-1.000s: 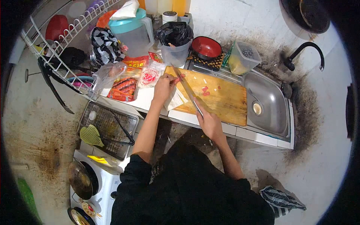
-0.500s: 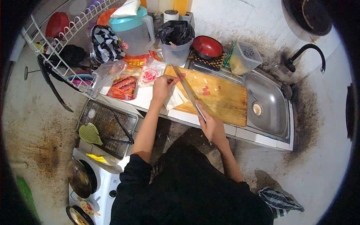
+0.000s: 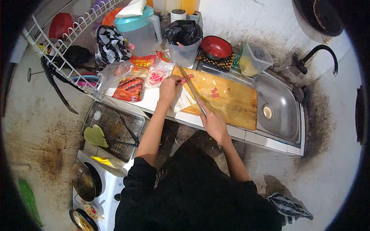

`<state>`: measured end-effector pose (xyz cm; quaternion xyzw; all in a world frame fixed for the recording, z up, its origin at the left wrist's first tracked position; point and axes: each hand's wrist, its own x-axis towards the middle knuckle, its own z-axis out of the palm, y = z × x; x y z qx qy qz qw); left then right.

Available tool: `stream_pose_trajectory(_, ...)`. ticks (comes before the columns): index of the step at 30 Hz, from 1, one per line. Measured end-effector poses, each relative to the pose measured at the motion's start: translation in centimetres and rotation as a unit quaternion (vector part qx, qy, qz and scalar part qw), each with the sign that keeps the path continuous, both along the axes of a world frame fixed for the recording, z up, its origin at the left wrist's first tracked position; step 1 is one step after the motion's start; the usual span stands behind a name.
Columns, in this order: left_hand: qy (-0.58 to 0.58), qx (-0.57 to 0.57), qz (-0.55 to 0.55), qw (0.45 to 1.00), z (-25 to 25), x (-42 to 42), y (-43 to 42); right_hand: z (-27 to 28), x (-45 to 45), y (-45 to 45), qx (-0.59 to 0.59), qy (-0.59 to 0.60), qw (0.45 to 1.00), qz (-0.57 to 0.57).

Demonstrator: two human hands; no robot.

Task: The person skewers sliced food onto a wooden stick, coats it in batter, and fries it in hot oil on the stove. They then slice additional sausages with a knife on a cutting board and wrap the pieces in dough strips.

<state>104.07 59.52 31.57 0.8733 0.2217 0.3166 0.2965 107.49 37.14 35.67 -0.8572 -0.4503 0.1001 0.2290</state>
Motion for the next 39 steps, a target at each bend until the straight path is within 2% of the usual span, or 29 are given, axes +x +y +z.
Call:
stream_pose_trajectory(2, 0.056, 0.002, 0.025, 0.998, 0.4, 0.0, -0.1, -0.5, 0.2, 0.0, -0.005, -0.01, 1.0, 0.004)
stream_pose_trajectory(5, 0.018, 0.062, 0.018, 0.998, 0.2, -0.1, 0.0, -0.6, 0.5, -0.3, 0.028, -0.023, 0.999, 0.01)
stream_pose_trajectory(12, 0.024, 0.056, 0.046, 0.997, 0.7, -0.2, -0.7, 1.9, -0.9, -1.3, 0.003, -0.015, 1.0, -0.007)
stream_pose_trajectory(18, 0.057, -0.035, 0.067, 0.996, 0.9, -0.4, -0.7, 0.9, -0.9, -1.4, 0.048, -0.022, 0.999, -0.004)
stream_pose_trajectory(20, 0.006, -0.014, 0.046, 0.999, 0.5, -0.4, -0.6, 1.1, -0.9, -1.4, 0.042, -0.014, 0.999, -0.007)
stream_pose_trajectory(23, 0.004, 0.001, 0.042, 0.999, 0.7, -0.4, -0.7, 1.3, -0.8, -1.4, 0.057, 0.045, 0.997, -0.006)
stream_pose_trajectory(29, -0.006, 0.017, 0.037, 0.999, 0.0, -0.2, -0.3, 0.3, -0.6, -0.3, 0.06, 0.007, 0.998, -0.004)
stream_pose_trajectory(34, 0.0, 0.034, 0.032, 0.999, 0.1, -0.4, -0.3, -0.3, -0.2, 1.1, -0.004, -0.01, 1.0, -0.005)
stream_pose_trajectory(39, -0.012, 0.04, 0.033, 0.999, 0.1, -0.5, -0.1, -0.5, 0.4, 1.3, 0.016, -0.031, 0.999, 0.001)
